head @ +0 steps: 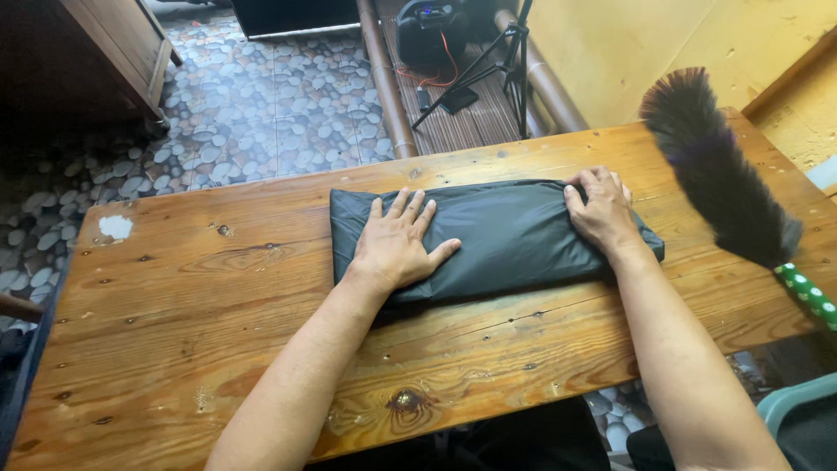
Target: The person folds a long, dark grey mat on a wooden table, rolling and folding it into a compact rectangular shape. They then place the folded mat into a black drawstring bag and pull the blue drawstrings to close it.
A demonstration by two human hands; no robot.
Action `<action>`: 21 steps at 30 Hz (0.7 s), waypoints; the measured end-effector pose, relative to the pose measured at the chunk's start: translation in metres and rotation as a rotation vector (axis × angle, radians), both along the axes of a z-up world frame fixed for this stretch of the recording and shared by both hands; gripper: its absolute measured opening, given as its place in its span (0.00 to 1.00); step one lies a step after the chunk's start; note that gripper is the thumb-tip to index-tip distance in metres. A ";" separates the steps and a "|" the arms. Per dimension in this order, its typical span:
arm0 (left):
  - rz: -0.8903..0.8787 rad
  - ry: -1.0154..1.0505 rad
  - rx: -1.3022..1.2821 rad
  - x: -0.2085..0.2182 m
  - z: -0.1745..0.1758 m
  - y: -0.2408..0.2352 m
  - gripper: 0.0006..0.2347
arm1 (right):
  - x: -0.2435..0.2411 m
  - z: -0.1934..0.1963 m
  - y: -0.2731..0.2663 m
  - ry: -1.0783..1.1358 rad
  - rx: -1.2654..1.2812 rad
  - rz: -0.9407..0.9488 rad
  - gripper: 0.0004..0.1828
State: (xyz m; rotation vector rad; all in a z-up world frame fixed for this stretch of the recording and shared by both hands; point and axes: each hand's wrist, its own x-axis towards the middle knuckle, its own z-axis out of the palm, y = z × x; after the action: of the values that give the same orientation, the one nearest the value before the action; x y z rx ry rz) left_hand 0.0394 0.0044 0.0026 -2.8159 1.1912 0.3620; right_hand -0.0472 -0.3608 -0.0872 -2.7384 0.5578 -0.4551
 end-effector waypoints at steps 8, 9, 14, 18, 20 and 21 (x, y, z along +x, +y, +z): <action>0.004 0.014 -0.017 0.001 -0.005 0.001 0.40 | -0.001 0.005 0.007 0.123 -0.226 -0.015 0.16; 0.002 0.014 -0.023 0.002 -0.005 0.000 0.40 | -0.003 0.003 0.007 0.048 -0.185 -0.008 0.16; -0.019 0.028 0.001 0.003 -0.004 0.000 0.38 | -0.035 0.046 0.040 0.010 0.012 -0.076 0.26; -0.009 0.031 0.026 0.003 -0.001 -0.001 0.38 | -0.080 0.062 0.061 -0.391 0.154 -0.203 0.20; -0.012 0.033 0.027 0.002 0.002 -0.003 0.37 | -0.106 0.059 0.084 -0.507 0.361 -0.254 0.19; -0.011 0.036 0.036 0.001 0.003 -0.002 0.37 | -0.119 0.056 0.098 -0.621 0.578 -0.299 0.19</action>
State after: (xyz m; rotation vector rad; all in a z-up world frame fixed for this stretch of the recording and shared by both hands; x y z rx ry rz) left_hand 0.0404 0.0026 0.0054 -2.7831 1.1940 0.4300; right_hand -0.1662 -0.2629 -0.0317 -1.8406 0.7731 -0.9877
